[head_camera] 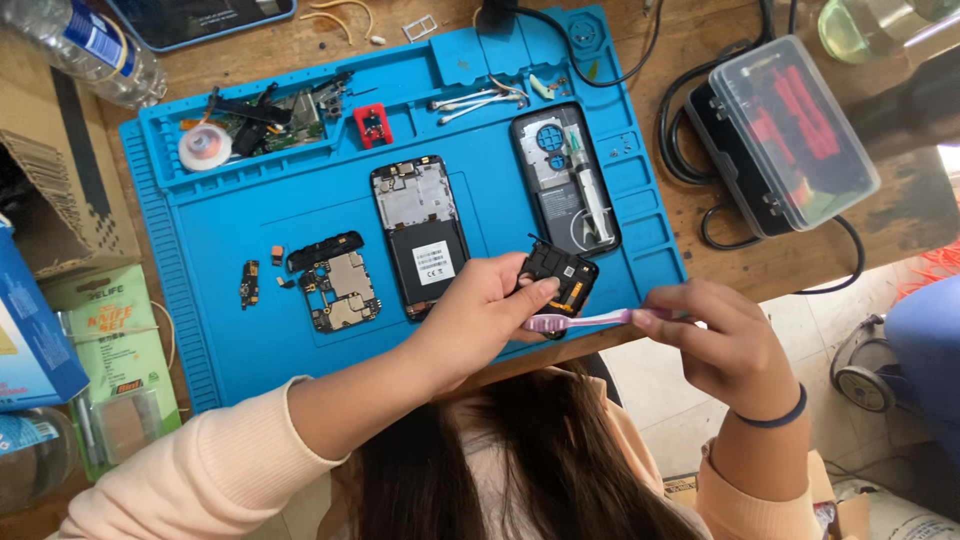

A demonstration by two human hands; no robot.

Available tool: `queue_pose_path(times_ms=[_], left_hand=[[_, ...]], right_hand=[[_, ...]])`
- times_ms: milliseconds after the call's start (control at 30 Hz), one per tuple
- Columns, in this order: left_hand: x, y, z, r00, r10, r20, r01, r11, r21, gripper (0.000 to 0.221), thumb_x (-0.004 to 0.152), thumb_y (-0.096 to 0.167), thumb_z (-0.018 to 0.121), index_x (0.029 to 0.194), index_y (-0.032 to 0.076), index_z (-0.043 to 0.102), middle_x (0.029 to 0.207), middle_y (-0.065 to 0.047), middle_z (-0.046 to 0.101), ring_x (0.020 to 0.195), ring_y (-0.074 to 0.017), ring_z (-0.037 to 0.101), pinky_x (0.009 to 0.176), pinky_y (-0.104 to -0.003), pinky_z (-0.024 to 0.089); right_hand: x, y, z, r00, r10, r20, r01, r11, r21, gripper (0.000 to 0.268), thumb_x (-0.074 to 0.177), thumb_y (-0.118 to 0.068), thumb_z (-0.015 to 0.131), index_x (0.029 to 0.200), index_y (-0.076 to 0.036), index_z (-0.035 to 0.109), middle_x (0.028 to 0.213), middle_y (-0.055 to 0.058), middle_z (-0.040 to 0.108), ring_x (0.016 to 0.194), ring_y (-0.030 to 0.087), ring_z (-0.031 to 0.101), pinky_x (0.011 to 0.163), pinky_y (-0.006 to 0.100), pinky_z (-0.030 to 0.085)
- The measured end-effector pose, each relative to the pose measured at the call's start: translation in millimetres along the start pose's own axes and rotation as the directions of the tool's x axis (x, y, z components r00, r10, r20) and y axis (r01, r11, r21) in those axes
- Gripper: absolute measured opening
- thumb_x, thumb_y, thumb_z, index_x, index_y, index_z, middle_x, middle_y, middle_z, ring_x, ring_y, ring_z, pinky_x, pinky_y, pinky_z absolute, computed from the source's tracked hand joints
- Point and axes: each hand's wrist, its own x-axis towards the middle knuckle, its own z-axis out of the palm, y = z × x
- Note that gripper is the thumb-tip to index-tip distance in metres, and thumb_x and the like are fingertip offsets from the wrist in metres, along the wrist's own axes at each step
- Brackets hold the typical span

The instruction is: The person cleans a disassembled smartphone frame using a syringe to apply liquid and a toothbrush to scrub the interior. The person repeatedly scrubs the frame and wipes it with fingers.

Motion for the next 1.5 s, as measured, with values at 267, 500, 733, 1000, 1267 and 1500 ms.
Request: queue_pose_path(times_ms=[267,500,733,1000,1267,1500], left_hand=[[11.2,-5.0,1.2,0.993,0.033,-0.117,-0.039,0.998,-0.051,0.012,0.095,0.017,0.056,0.093,0.005,0.056,0.089,-0.006,0.065,0.091,-0.0193,0.071,0.074,-0.033,0.065],[7.9,-3.6,-8.4,0.988,0.079,-0.130,-0.090,0.992,-0.086,0.015,0.095,0.015,0.055,0.085,0.004,0.051,0.092,-0.013,0.067,0.091,-0.0239,0.071,0.075,-0.036,0.066],[-3.1,0.4,-4.9,0.996,-0.008,-0.086,0.008,1.000,0.002,0.013,0.094,0.018,0.056,0.094,0.005,0.057,0.101,-0.009,0.071,0.093,-0.0192,0.071,0.073,-0.032,0.065],[-2.0,-1.8,-4.8,0.994,0.001,-0.114,-0.003,1.000,-0.015,0.012,0.095,0.017,0.055,0.089,0.006,0.054,0.097,-0.008,0.070,0.088,-0.0167,0.069,0.072,-0.032,0.066],[-1.7,-3.7,-4.4,0.991,0.019,-0.134,-0.031,0.996,-0.086,0.013,0.095,0.015,0.056,0.087,0.007,0.052,0.090,-0.006,0.061,0.086,-0.0148,0.063,0.076,-0.034,0.066],[-3.4,-3.9,-3.5,0.990,0.042,-0.136,-0.055,0.994,-0.097,0.016,0.095,0.018,0.056,0.084,0.008,0.050,0.089,-0.006,0.064,0.094,-0.0138,0.064,0.078,-0.036,0.067]], right_hand=[[1.3,18.9,-7.0,1.000,0.005,0.014,-0.005,1.000,-0.009,0.032,0.098,0.000,0.035,0.112,-0.007,0.063,0.101,0.017,0.063,0.077,0.031,0.061,0.066,0.040,0.046],[15.4,17.7,-3.5,1.000,-0.026,0.006,0.027,0.999,-0.033,0.033,0.096,0.004,0.036,0.114,-0.008,0.062,0.100,0.016,0.062,0.071,0.029,0.055,0.063,0.039,0.041],[9.5,20.3,-7.7,1.000,0.011,0.011,-0.011,0.999,0.050,0.026,0.095,0.006,0.039,0.102,-0.004,0.062,0.091,0.016,0.061,0.070,0.029,0.055,0.065,0.038,0.043],[-1.6,15.5,-10.1,0.997,0.061,-0.041,-0.062,0.998,-0.022,0.019,0.094,0.004,0.048,0.098,-0.002,0.065,0.092,0.016,0.064,0.072,0.027,0.059,0.065,0.037,0.044],[4.2,16.6,-7.8,0.999,0.035,-0.040,-0.035,0.999,-0.001,0.024,0.096,0.001,0.043,0.099,-0.003,0.066,0.094,0.016,0.064,0.073,0.027,0.060,0.066,0.037,0.045],[4.1,17.0,-13.9,0.997,0.077,0.025,-0.078,0.997,0.012,0.029,0.097,0.001,0.039,0.103,-0.007,0.066,0.096,0.011,0.065,0.077,0.026,0.062,0.073,0.037,0.047]])
